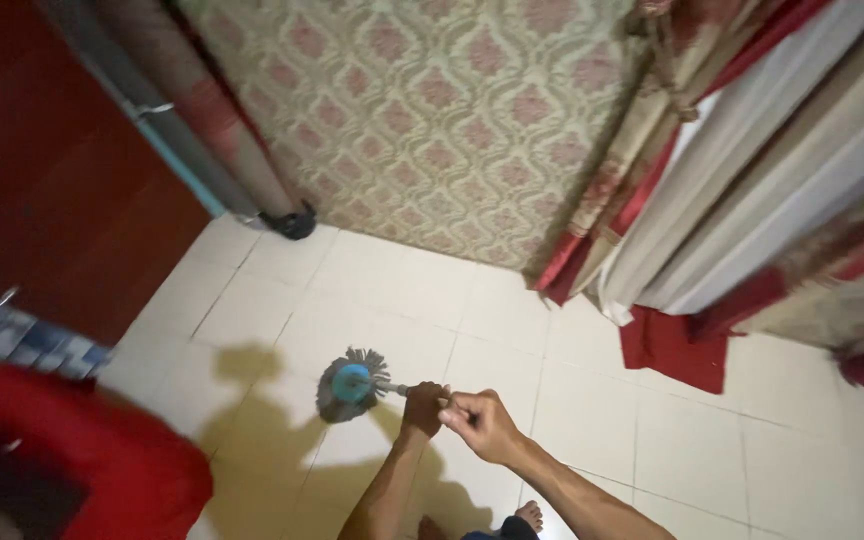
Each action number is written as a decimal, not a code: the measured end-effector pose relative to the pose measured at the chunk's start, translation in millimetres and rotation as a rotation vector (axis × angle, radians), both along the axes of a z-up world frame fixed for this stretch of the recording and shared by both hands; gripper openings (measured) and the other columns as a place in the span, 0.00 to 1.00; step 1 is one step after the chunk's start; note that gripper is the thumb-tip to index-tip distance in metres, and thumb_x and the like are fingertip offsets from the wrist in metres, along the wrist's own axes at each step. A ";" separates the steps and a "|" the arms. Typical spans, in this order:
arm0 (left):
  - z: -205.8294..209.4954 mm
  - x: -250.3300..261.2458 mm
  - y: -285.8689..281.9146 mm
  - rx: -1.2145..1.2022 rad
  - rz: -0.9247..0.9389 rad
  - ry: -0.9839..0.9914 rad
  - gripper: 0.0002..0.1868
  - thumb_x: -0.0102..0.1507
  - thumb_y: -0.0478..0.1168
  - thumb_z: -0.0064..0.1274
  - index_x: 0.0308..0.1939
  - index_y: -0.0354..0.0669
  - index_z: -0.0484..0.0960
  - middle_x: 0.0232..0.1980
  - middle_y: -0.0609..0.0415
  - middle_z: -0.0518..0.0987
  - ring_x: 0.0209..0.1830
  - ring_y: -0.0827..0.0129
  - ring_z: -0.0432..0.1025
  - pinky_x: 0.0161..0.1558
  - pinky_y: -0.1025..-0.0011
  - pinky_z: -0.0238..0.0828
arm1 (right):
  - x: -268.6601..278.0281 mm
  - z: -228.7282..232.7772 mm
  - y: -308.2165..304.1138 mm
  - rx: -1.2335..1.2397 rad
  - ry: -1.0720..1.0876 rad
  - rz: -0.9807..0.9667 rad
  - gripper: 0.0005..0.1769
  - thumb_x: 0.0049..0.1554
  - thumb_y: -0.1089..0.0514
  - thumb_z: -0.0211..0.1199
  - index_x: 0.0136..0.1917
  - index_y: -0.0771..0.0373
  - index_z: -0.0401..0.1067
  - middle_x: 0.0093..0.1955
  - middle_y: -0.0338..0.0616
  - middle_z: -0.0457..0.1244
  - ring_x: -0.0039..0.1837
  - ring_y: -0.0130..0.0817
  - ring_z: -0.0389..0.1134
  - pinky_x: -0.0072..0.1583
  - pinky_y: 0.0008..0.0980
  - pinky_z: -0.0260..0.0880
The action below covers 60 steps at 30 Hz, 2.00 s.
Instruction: Mopping the tiled floor in a residential hallway.
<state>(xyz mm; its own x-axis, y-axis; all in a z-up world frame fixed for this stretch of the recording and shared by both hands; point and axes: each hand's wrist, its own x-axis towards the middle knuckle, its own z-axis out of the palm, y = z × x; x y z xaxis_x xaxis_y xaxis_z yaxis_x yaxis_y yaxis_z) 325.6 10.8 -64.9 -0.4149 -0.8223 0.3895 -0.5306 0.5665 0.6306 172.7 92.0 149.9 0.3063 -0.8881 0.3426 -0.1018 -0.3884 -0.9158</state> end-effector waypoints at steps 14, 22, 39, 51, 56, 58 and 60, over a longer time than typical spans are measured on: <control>15.2 -60.2 -4.8 -0.081 -0.209 0.024 0.19 0.64 0.38 0.53 0.19 0.39 0.69 0.24 0.45 0.71 0.30 0.47 0.70 0.38 0.51 0.66 | -37.8 -25.5 30.2 0.180 0.106 -0.238 0.22 0.63 0.54 0.62 0.29 0.66 0.69 0.20 0.39 0.51 0.26 0.25 0.49 0.31 0.34 0.50; -7.3 -27.7 31.7 0.216 -0.042 0.015 0.21 0.64 0.43 0.52 0.19 0.39 0.70 0.25 0.44 0.74 0.33 0.49 0.71 0.38 0.53 0.67 | -42.4 -41.7 38.2 0.234 0.133 -0.044 0.23 0.64 0.53 0.61 0.30 0.66 0.68 0.21 0.39 0.53 0.27 0.25 0.49 0.33 0.34 0.51; -41.4 -160.8 110.8 -0.085 0.117 0.187 0.15 0.59 0.35 0.58 0.21 0.40 0.69 0.23 0.45 0.71 0.30 0.48 0.68 0.35 0.53 0.63 | -158.3 -26.6 106.3 -0.034 0.290 0.086 0.28 0.60 0.53 0.69 0.27 0.65 0.59 0.23 0.41 0.49 0.28 0.30 0.48 0.32 0.36 0.52; 79.0 -175.0 153.2 0.249 -0.015 0.240 0.20 0.63 0.38 0.57 0.21 0.37 0.65 0.24 0.46 0.67 0.29 0.51 0.64 0.36 0.54 0.60 | -152.4 -35.6 148.8 -0.037 0.306 0.023 0.20 0.58 0.52 0.70 0.30 0.63 0.69 0.22 0.42 0.57 0.26 0.32 0.59 0.31 0.37 0.57; 58.8 -121.2 173.6 0.295 0.004 0.169 0.20 0.64 0.40 0.56 0.21 0.37 0.67 0.24 0.44 0.67 0.31 0.50 0.65 0.37 0.54 0.62 | -104.6 -33.9 171.1 0.027 0.221 0.133 0.23 0.61 0.55 0.67 0.30 0.64 0.63 0.23 0.44 0.55 0.27 0.34 0.58 0.32 0.38 0.57; 53.3 -99.4 173.6 0.236 0.048 0.197 0.20 0.62 0.40 0.57 0.20 0.35 0.66 0.25 0.43 0.67 0.32 0.49 0.65 0.37 0.53 0.62 | -87.0 -23.8 171.0 -0.029 0.187 0.165 0.22 0.62 0.56 0.67 0.30 0.64 0.64 0.24 0.43 0.56 0.28 0.33 0.59 0.33 0.37 0.58; 59.6 -76.7 182.1 0.177 -0.023 0.144 0.18 0.65 0.40 0.53 0.21 0.39 0.70 0.25 0.45 0.73 0.33 0.49 0.68 0.41 0.55 0.66 | -74.1 -22.4 177.4 -0.030 0.230 0.173 0.20 0.61 0.57 0.66 0.30 0.63 0.64 0.24 0.41 0.55 0.28 0.30 0.58 0.32 0.36 0.58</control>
<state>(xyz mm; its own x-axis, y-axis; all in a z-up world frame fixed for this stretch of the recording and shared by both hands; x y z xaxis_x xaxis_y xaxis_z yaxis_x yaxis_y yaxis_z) 248.9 192.9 -5.3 -0.3846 -0.8742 0.2964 -0.4166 0.4510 0.7893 98.6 269.4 127.5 0.5251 -0.8063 0.2722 -0.2355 -0.4451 -0.8640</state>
